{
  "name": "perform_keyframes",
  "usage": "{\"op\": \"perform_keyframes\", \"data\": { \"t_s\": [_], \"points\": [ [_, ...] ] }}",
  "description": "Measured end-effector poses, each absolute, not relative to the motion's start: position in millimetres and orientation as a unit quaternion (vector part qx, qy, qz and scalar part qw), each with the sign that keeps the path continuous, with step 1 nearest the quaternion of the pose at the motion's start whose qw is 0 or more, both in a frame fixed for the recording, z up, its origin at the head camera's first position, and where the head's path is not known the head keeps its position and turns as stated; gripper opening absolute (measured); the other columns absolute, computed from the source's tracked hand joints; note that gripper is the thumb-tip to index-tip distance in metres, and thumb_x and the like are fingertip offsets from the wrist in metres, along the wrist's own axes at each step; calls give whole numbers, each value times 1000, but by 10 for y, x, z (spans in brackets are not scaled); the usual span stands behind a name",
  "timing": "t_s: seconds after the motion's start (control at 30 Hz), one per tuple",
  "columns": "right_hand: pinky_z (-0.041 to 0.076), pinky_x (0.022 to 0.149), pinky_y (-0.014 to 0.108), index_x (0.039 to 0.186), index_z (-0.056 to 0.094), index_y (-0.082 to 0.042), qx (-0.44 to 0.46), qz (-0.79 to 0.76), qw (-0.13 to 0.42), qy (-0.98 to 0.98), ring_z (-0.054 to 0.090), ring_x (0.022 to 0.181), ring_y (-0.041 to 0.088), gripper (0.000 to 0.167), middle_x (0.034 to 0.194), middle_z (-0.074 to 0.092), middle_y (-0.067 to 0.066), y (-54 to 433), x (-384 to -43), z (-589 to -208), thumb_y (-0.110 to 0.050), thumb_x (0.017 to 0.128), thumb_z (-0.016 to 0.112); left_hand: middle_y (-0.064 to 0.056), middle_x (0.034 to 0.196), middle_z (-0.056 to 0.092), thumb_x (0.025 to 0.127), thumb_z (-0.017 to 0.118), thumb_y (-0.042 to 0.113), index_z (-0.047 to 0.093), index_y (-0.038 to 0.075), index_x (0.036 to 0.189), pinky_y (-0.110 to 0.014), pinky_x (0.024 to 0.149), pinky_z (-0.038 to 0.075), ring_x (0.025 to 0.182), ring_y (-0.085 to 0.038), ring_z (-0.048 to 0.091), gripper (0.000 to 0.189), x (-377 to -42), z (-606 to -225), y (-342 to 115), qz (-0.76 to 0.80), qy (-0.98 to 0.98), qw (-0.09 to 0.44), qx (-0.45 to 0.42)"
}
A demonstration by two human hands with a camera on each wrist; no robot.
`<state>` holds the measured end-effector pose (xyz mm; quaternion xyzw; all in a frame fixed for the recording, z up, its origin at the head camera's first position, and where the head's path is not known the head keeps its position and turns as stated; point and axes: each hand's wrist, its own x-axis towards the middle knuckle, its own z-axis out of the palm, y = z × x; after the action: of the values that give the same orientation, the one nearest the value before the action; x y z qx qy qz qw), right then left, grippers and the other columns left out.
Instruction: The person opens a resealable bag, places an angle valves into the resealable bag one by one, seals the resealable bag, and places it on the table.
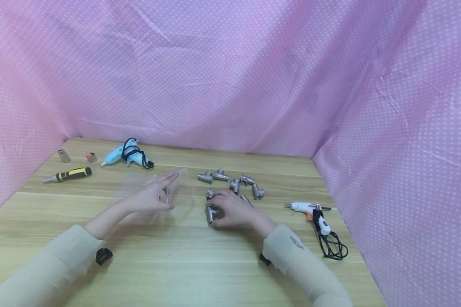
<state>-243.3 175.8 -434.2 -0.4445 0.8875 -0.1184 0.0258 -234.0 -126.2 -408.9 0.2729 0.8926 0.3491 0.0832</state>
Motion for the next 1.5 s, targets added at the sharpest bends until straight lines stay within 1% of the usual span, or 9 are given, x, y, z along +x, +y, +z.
{"op": "perform_keyframes", "data": {
  "t_s": [0.23, 0.4, 0.6, 0.8, 0.93, 1.07, 1.17, 1.33, 1.5],
  "points": [
    [43, 101, 37, 122, 61, -9, -458, -182, -44, 869, 54, 115, 19, 56, 120, 63, 2, 1600, -2479, -4203, -34, 75, 75, -12, 159, 4, 74, 75, 19, 14, -1, 149, -55, 112, 19, 142, -39, 12, 99, -2337, -4104, -1251, 357, 888, 84, 277],
    [45, 99, 35, 126, 58, -9, -443, -232, -59, 864, 56, 114, 19, 56, 122, 63, 4, 1440, -2489, -4081, -31, 77, 75, -11, 159, 4, 74, 76, 21, 14, 1, 150, -56, 111, 20, 141, -40, 13, 100, -2334, -4129, -1254, 361, 886, 87, 276],
    [43, 102, 36, 130, 55, -8, -423, -264, -38, 866, 55, 118, 21, 58, 128, 60, 7, 1202, -2518, -4038, -30, 79, 74, -8, 159, 3, 74, 77, 21, 13, 4, 151, -58, 109, 23, 141, -39, 14, 101, -2317, -4125, -1246, 369, 881, 93, 280],
    [42, 102, 32, 132, 52, -12, -384, -232, 18, 893, 54, 120, 18, 62, 132, 57, 4, 1036, -2548, -4101, -33, 79, 74, -10, 159, 4, 74, 76, 22, 14, 2, 150, -56, 107, 31, 140, -38, 18, 100, -2291, -4091, -1224, 375, 875, 91, 292],
    [42, 103, 32, 133, 51, -8, -375, -218, 47, 900, 53, 120, 20, 64, 133, 56, 6, 985, -2549, -4160, -31, 78, 75, -8, 159, 4, 74, 76, 22, 15, 1, 150, -54, 106, 33, 139, -38, 22, 99, -2282, -4075, -1229, 380, 872, 96, 292],
    [41, 104, 32, 133, 50, -5, -383, -209, 52, 898, 52, 121, 21, 65, 133, 55, 8, 974, -2557, -4217, -26, 77, 75, -7, 159, 4, 75, 76, 20, 14, 2, 150, -46, 95, 46, 110, -29, 53, 99, -2288, -4068, -1258, 385, 872, 102, 285],
    [44, 100, 31, 133, 49, -5, -382, -213, 54, 897, 54, 117, 22, 66, 131, 56, 9, 983, -2554, -4217, -24, 77, 76, -7, 160, 3, 76, 75, 20, 13, 2, 151, -39, 84, 51, 87, -18, 57, 99, -2300, -4056, -1275, 385, 871, 110, 284],
    [48, 93, 28, 132, 50, -6, -377, -226, 51, 897, 56, 111, 20, 65, 129, 57, 8, 1005, -2546, -4159, -25, 77, 76, -8, 159, 2, 75, 75, 21, 10, 6, 152, -35, 80, 52, 88, -19, 57, 102, -2304, -4009, -1286, 391, 870, 116, 276],
    [45, 99, 34, 133, 49, -8, -399, -237, 25, 885, 53, 116, 20, 65, 132, 55, 6, 1090, -2539, -4068, -28, 77, 77, -9, 159, 4, 75, 76, 23, 9, 9, 152, -35, 78, 52, 88, -21, 56, 103, -2315, -3999, -1306, 395, 872, 108, 268]
  ]
}}
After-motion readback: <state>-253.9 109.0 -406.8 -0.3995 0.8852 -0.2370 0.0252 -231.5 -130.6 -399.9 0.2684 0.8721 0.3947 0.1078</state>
